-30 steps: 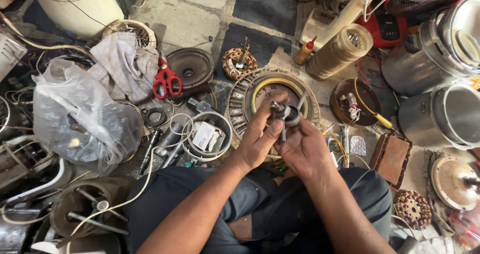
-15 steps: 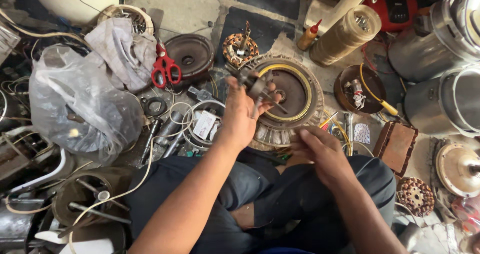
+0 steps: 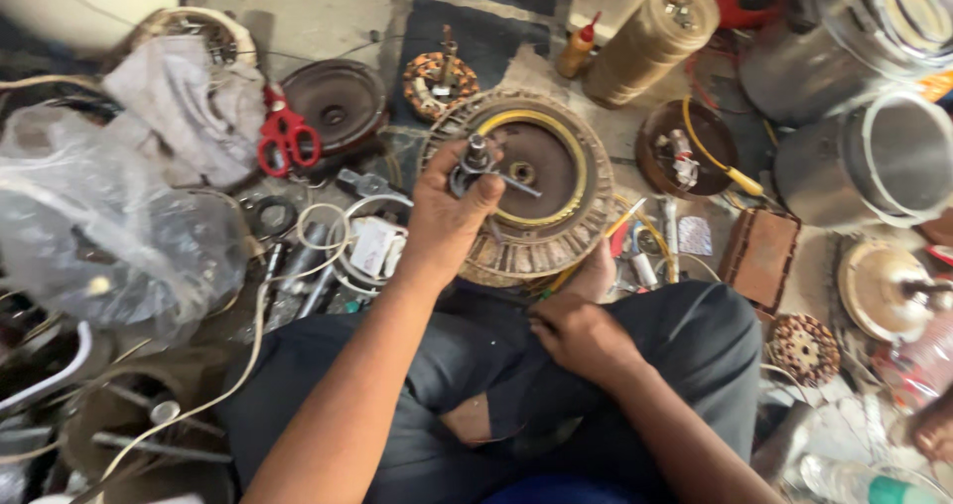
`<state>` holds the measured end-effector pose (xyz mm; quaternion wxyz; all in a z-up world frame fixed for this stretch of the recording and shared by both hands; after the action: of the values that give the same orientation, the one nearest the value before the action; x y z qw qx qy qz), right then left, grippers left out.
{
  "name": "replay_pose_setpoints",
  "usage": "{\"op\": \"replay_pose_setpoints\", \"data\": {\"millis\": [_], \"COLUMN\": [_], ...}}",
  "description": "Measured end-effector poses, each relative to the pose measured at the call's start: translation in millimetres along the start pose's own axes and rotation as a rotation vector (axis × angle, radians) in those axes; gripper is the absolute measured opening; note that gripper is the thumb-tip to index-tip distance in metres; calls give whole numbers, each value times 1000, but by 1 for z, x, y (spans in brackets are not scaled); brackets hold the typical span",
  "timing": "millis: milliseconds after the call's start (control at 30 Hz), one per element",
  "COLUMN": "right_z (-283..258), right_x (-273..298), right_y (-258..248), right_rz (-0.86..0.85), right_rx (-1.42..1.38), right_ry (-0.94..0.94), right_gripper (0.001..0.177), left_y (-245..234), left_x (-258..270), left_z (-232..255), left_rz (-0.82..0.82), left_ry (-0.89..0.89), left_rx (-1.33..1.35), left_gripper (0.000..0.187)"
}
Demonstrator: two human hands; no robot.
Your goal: The person marks a circular metal component with a marker, then uses pliers to remove a metal spring and a small cylindrical part from the center of the component. They inspect the removed parts and place them back into the component.
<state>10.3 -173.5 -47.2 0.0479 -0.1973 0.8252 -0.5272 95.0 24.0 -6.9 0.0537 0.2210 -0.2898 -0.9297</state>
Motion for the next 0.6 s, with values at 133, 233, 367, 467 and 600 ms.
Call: {"op": "replay_pose_setpoints", "data": {"millis": [133, 233, 367, 467, 600], "right_z": [-6, -12, -21, -4, 97], "right_x": [3, 9, 43, 92, 173], "right_y": [3, -10, -60, -104, -147], "right_rz": [-22, 17, 195, 453, 817], "right_rx": [86, 16, -148, -80, -2], "right_ry": [-56, -76, -152, -146, 164], "right_gripper": [20, 19, 19, 20, 22], "left_y": [-1, 5, 20, 28, 58], "left_x": [3, 4, 6, 18, 26], "left_z": [-8, -8, -6, 2, 6], "left_rz": [-78, -147, -178, -191, -235], "left_ry": [-27, -70, -225, -244, -148], "left_rx": [-47, -10, 83, -89, 47], "left_gripper": [50, 50, 49, 47, 44]}}
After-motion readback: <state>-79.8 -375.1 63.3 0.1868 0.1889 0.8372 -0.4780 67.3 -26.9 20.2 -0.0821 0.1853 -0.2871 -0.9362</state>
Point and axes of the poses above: each hand's wrist, its own x-axis away from the middle knuckle, its own y-axis out of the palm, z = x × y, the point moved 8 cm from there along -x, towards the middle knuckle, and after that the axes turned 13 degrees about y, right-handed, at the moved point
